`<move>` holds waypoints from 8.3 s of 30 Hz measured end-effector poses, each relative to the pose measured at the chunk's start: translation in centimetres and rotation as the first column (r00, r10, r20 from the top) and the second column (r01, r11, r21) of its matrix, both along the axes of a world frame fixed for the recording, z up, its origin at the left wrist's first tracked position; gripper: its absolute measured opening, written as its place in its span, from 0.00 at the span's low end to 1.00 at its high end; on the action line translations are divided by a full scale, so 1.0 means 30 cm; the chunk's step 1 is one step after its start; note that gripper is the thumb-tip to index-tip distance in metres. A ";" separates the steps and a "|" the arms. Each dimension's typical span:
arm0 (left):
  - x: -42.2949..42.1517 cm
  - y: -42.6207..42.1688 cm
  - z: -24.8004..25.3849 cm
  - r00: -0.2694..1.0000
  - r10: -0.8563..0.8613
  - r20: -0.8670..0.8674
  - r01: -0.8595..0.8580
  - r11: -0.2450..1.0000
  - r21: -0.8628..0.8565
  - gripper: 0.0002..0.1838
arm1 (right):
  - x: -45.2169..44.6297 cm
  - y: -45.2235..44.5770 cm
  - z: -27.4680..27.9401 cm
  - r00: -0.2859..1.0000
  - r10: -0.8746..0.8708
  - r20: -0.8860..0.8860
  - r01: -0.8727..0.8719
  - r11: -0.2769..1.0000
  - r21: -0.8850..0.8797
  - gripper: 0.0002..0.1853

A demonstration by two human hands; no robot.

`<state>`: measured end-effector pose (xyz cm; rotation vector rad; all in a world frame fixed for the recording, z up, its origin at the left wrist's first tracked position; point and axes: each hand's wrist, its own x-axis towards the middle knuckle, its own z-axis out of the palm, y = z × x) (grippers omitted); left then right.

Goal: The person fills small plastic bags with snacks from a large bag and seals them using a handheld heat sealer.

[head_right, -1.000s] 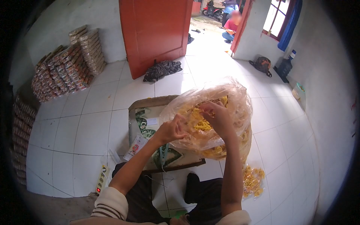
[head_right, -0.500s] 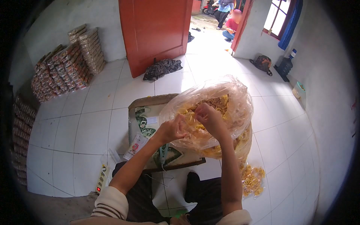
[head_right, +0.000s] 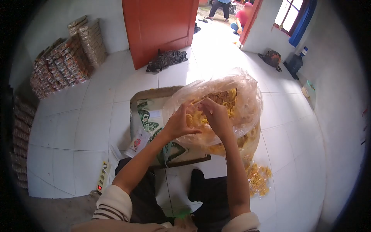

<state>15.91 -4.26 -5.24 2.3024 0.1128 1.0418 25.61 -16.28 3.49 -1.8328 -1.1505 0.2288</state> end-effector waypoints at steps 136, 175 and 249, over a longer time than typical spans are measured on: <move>-0.020 0.137 -0.150 0.936 -0.188 -0.299 -0.037 0.789 -0.613 0.29 | 0.154 0.129 -0.100 0.953 -0.194 0.235 0.148 0.968 0.201 0.08; -0.033 0.108 -0.001 0.902 -0.400 -0.164 0.115 0.589 -0.800 0.24 | 0.086 0.087 -0.020 0.935 0.165 0.315 -0.154 0.986 -0.061 0.03; 0.074 -0.012 -0.064 0.900 -0.431 0.071 0.298 0.488 -0.820 0.22 | 0.185 0.009 0.083 0.998 0.021 0.052 -0.016 0.996 -0.093 0.08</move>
